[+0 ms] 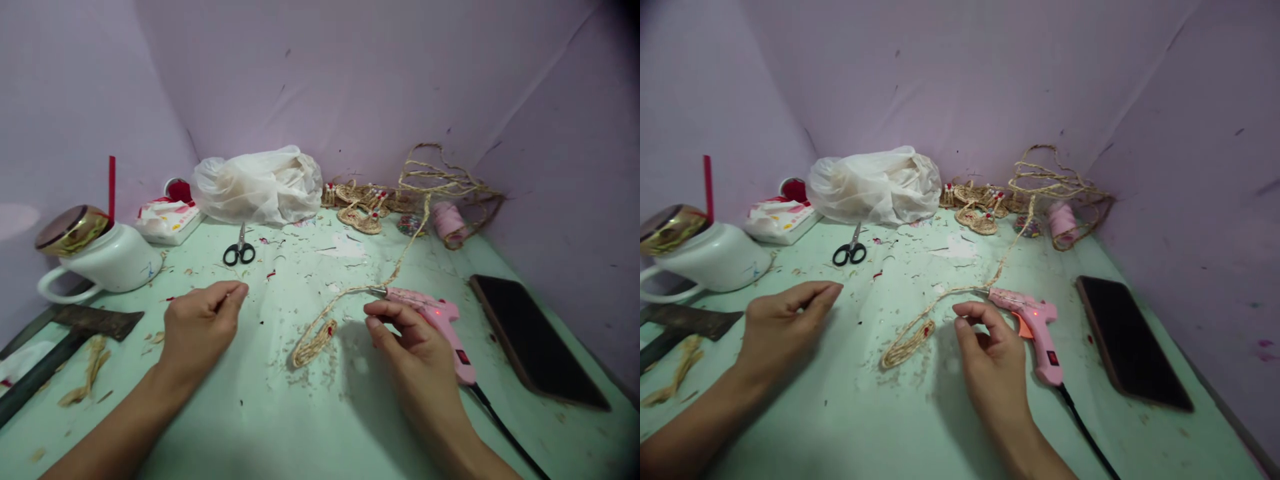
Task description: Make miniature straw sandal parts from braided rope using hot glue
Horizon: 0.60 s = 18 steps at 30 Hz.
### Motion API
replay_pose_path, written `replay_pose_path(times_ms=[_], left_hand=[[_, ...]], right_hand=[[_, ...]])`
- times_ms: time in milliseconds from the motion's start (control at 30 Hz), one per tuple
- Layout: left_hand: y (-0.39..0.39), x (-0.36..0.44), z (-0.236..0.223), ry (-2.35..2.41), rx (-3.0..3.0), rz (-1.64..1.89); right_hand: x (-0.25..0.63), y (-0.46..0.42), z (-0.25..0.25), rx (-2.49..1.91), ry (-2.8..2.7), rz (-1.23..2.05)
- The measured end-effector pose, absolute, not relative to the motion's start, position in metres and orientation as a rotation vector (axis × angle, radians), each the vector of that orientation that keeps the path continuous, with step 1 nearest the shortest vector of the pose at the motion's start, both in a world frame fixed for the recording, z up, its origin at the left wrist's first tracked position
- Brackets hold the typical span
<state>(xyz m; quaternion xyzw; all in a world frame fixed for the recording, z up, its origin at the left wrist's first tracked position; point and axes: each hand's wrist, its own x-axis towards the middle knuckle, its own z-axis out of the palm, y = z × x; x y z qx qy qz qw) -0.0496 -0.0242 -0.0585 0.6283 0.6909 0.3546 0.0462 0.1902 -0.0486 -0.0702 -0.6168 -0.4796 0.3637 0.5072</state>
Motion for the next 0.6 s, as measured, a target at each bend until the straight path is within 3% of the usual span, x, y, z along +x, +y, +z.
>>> replay_pose_path(times_ms=[133,233,367,600], left_hand=[[-0.042,-0.027,-0.058,1.634,2.308,1.087],[-0.054,-0.011,-0.060,1.310,2.493,0.977],[-0.059,-0.001,-0.067,1.274,2.589,0.804],[-0.050,-0.005,-0.069,1.315,2.489,0.680]], right_hand=[[0.194,-0.047,-0.077,-1.508,-1.389,0.762],[0.197,-0.043,-0.084,-1.292,-1.734,0.564],[0.196,-0.037,-0.088,-1.004,-2.114,0.455],[0.185,-0.040,-0.078,-1.061,-2.322,0.458]])
